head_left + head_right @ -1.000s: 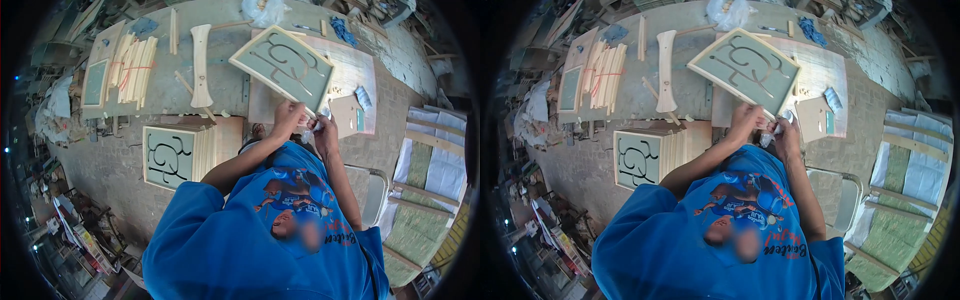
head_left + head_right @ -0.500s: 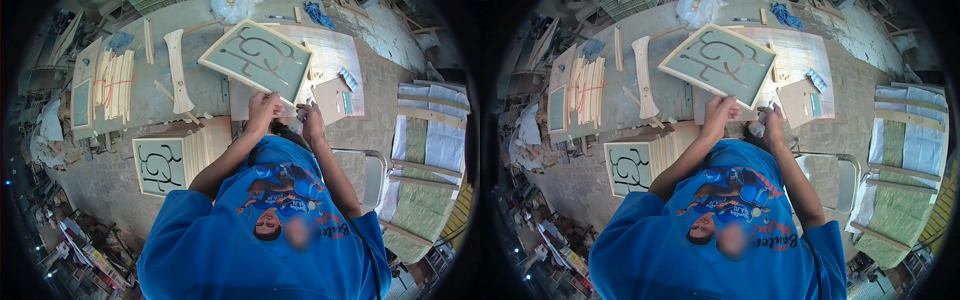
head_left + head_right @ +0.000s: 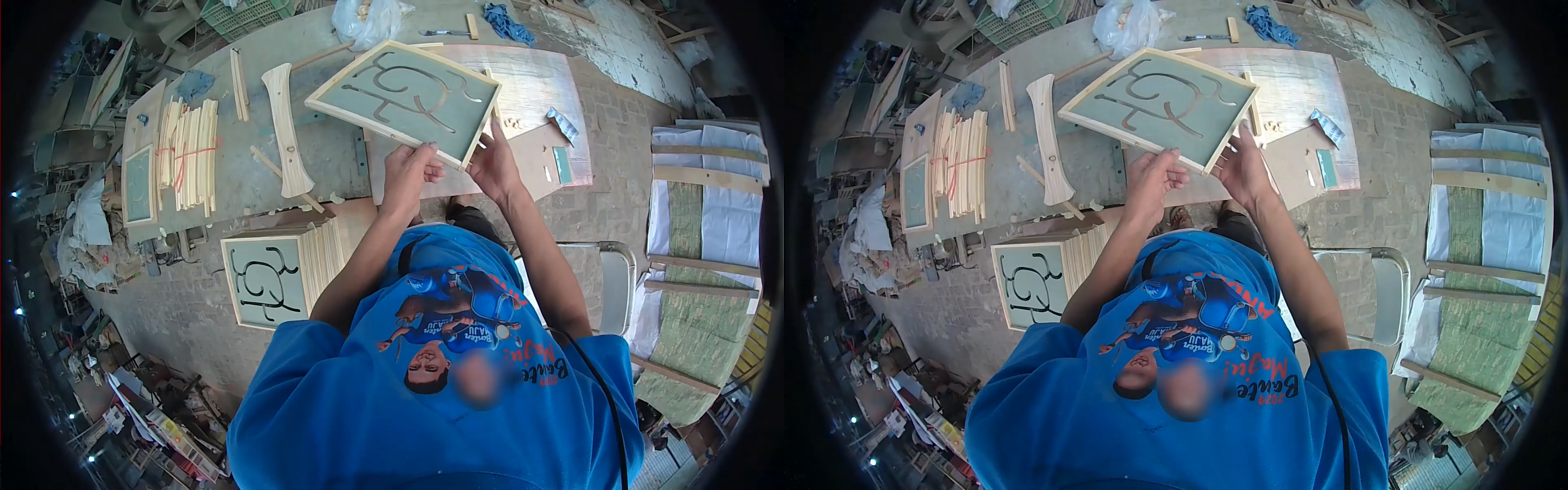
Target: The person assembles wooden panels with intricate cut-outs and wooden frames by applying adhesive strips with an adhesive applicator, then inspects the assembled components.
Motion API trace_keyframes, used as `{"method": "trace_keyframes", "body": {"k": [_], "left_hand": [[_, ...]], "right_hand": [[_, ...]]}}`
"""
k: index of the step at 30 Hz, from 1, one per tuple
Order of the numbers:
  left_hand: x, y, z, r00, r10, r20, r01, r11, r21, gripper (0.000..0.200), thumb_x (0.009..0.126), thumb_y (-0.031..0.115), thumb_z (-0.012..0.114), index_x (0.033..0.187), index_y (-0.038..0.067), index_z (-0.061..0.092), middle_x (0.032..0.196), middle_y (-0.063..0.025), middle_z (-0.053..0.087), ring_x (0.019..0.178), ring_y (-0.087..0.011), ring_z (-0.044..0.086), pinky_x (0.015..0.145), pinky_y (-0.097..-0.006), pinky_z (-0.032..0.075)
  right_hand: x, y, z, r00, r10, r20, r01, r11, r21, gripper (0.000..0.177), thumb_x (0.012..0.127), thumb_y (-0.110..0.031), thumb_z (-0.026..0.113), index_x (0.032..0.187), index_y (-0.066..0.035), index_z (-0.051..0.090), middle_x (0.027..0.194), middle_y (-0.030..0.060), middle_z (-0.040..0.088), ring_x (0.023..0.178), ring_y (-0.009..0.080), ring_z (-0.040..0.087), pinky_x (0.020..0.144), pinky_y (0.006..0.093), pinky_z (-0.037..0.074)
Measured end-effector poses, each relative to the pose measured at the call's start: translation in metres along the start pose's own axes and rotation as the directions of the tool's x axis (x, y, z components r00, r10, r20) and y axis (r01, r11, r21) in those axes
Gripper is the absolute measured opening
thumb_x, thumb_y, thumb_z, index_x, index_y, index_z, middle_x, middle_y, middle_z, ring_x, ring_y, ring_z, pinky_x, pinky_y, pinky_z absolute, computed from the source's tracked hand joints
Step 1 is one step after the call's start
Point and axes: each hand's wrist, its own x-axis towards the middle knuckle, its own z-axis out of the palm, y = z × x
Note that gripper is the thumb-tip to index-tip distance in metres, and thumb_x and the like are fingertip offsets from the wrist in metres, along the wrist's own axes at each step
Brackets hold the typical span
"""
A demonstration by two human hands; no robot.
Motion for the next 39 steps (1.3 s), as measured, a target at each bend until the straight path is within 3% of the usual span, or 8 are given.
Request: {"method": "trace_keyframes", "body": {"k": [1,7,14,17,20,25,27,39], "left_hand": [[0.001,-0.001,-0.001,1.000,0.009,0.009,-0.009,1.000,-0.004,0.028,0.087,0.024,0.066,0.095,-0.001,0.057,0.076,-0.0096,0.062,0.065,-0.0163,0.063,0.059,-0.0255,0.048],[-0.007,0.011,-0.013,1.000,0.013,0.022,-0.012,0.998,-0.056,0.025,0.089,0.023,0.065,0.095,0.001,0.057,0.077,-0.0078,0.061,0.067,-0.0156,0.062,0.061,-0.0254,0.048],[-0.030,0.083,0.001,0.965,0.253,0.074,-0.252,0.968,-0.021,0.035,0.094,0.032,0.059,0.094,-0.003,0.060,0.078,-0.0120,0.065,0.069,-0.0163,0.063,0.064,-0.0269,0.049],[-0.038,0.127,0.013,0.888,0.445,0.117,-0.448,0.894,0.002,0.047,0.099,0.040,0.047,0.096,-0.005,0.064,0.087,-0.0160,0.069,0.073,-0.0175,0.065,0.070,-0.0287,0.050],[-0.043,0.166,0.021,0.805,0.571,0.160,-0.585,0.809,0.053,0.047,0.099,0.039,0.047,0.095,-0.005,0.065,0.089,-0.0163,0.070,0.075,-0.0168,0.065,0.072,-0.0289,0.050],[-0.055,0.210,0.030,0.716,0.662,0.219,-0.688,0.722,0.068,0.047,0.100,0.038,0.046,0.099,-0.005,0.065,0.091,-0.0154,0.070,0.077,-0.0165,0.064,0.074,-0.0287,0.049],[-0.055,0.221,0.031,0.676,0.694,0.246,-0.730,0.675,0.102,0.047,0.100,0.038,0.046,0.101,-0.005,0.065,0.091,-0.0146,0.070,0.077,-0.0162,0.064,0.074,-0.0287,0.049],[-0.065,0.235,0.030,0.544,0.794,0.272,-0.834,0.548,0.065,0.033,0.098,0.024,0.053,0.102,-0.006,0.065,0.088,-0.0124,0.070,0.076,-0.0129,0.063,0.071,-0.0264,0.051]], "right_hand": [[0.006,-0.003,-0.003,0.991,0.028,0.133,-0.037,0.997,0.066,0.061,0.098,-0.041,0.048,0.134,0.006,0.033,0.127,0.0227,0.051,0.112,0.0318,0.058,0.101,0.0432,0.048],[0.004,-0.001,0.019,0.986,-0.113,0.124,0.095,0.985,0.142,0.032,0.097,-0.009,0.048,0.124,0.006,0.042,0.116,0.0192,0.057,0.101,0.0249,0.064,0.092,0.0370,0.056],[-0.034,-0.057,0.098,0.970,-0.186,0.159,0.189,0.982,0.000,0.029,0.095,-0.006,0.048,0.118,0.010,0.044,0.112,0.0204,0.058,0.098,0.0270,0.065,0.086,0.0360,0.059],[-0.030,-0.089,0.122,0.950,-0.120,0.287,0.100,0.991,0.084,0.028,0.094,-0.005,0.049,0.117,0.011,0.043,0.114,0.0244,0.056,0.101,0.0322,0.065,0.087,0.0379,0.060],[-0.031,-0.120,0.148,0.926,-0.051,0.375,0.015,0.995,0.097,0.030,0.095,-0.007,0.049,0.119,0.011,0.043,0.112,0.0242,0.059,0.095,0.0313,0.068,0.081,0.0353,0.062],[-0.050,-0.151,0.185,0.896,-0.081,0.437,0.058,0.996,0.066,0.029,0.097,-0.008,0.048,0.117,0.013,0.045,0.115,0.0273,0.059,0.098,0.0355,0.067,0.079,0.0405,0.062],[-0.055,-0.160,0.196,0.893,-0.003,0.450,-0.047,0.994,0.100,0.027,0.096,-0.008,0.049,0.113,0.013,0.047,0.112,0.0268,0.059,0.096,0.0366,0.067,0.081,0.0421,0.062],[-0.062,-0.169,0.216,0.833,0.106,0.544,-0.211,0.968,0.135,0.028,0.091,0.000,0.054,0.113,0.015,0.045,0.114,0.0296,0.056,0.105,0.0406,0.062,0.088,0.0457,0.059]]}}
